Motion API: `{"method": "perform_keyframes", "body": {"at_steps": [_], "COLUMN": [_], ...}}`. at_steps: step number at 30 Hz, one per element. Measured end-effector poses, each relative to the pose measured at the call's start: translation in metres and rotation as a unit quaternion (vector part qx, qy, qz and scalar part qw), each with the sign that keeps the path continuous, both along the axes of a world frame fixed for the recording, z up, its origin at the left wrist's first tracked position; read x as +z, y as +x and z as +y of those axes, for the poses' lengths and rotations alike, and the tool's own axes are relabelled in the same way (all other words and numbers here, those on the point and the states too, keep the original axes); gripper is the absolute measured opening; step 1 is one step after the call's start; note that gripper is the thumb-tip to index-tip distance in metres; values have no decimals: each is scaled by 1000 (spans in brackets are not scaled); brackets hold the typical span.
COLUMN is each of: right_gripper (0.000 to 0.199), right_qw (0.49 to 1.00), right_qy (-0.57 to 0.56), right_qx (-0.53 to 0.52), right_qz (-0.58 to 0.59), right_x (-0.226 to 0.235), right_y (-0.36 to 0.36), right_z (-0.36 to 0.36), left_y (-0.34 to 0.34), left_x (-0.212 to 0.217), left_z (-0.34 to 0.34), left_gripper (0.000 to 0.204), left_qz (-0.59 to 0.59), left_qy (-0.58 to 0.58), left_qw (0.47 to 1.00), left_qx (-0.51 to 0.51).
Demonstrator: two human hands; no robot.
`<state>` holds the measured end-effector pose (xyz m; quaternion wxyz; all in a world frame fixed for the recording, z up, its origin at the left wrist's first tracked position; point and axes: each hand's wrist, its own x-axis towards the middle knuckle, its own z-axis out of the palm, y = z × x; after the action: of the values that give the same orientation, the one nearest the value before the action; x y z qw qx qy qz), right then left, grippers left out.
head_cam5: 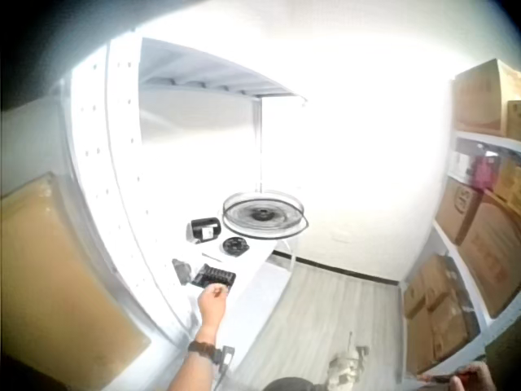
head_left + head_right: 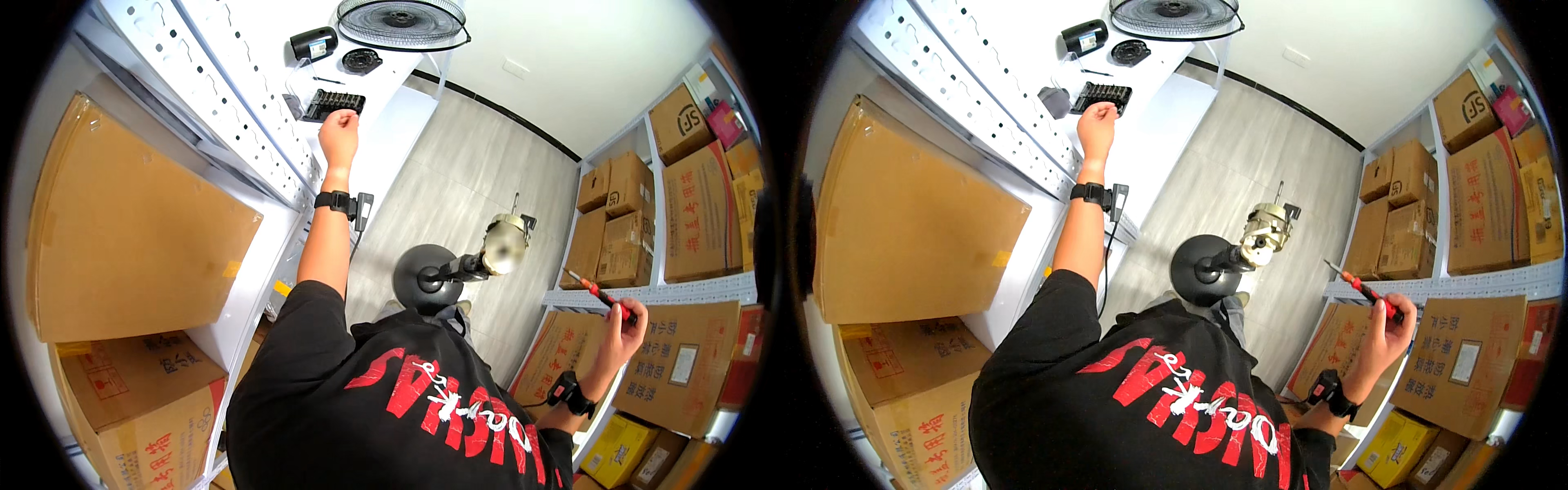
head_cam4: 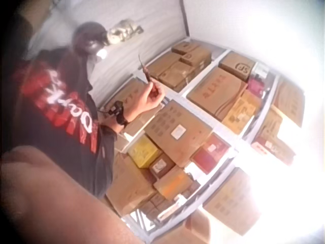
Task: The person uses a red-handled screwdriver to tighten screws on a metallic mechanical component mounted on a stand. They repeatedly rotate the part to access different screw locations and continue tightening throughout the clip.
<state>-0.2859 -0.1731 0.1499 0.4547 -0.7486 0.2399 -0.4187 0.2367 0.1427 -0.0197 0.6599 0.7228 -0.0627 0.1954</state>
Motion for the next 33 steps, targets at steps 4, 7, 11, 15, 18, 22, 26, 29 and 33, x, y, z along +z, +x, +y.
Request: {"method": "perform_keyframes", "body": {"at_steps": [4, 7, 11, 15, 18, 22, 26, 29, 33], "right_gripper": [15, 14, 12, 13, 13, 14, 14, 15, 17], "right_qw": [1000, 997, 994, 993, 993, 993, 994, 995, 995], "right_qy": [-9, -16, -13, 21, 13, 16, 11, 1, -4], "right_qx": [-27, -53, -76, -79, -71, -64, -52, -45, -56], "right_qz": [13, 49, 74, 83, 91, 95, 93, 89, 80], "right_x": [-10, -10, -23, -23, -18, -17, -16, -16, -13], "right_y": [-18, -28, -36, -29, -18, -15, -10, -9, 0], "right_z": [-23, -39, -62, -72, -78, -87, -92, -93, -80], "left_y": [49, 76, 94, 112, 118, 121, 121, 117, 92], "left_x": [-22, -37, -44, -58, -66, -67, -68, -60, -24], "left_z": [18, 23, 15, 15, 14, 13, 18, 29, 21], "left_gripper": [10, 12, 13, 12, 12, 14, 18, 18, 17], "left_qz": [20, 43, 59, 94, 87, 94, 76, 21, 18], "left_qy": [72, 142, 228, 318, 377, 412, 436, 387, 299], "left_qw": [995, 985, 970, 942, 920, 905, 895, 921, 950], "left_qx": [69, 87, 63, 47, 61, 59, 59, 36, 86]}}
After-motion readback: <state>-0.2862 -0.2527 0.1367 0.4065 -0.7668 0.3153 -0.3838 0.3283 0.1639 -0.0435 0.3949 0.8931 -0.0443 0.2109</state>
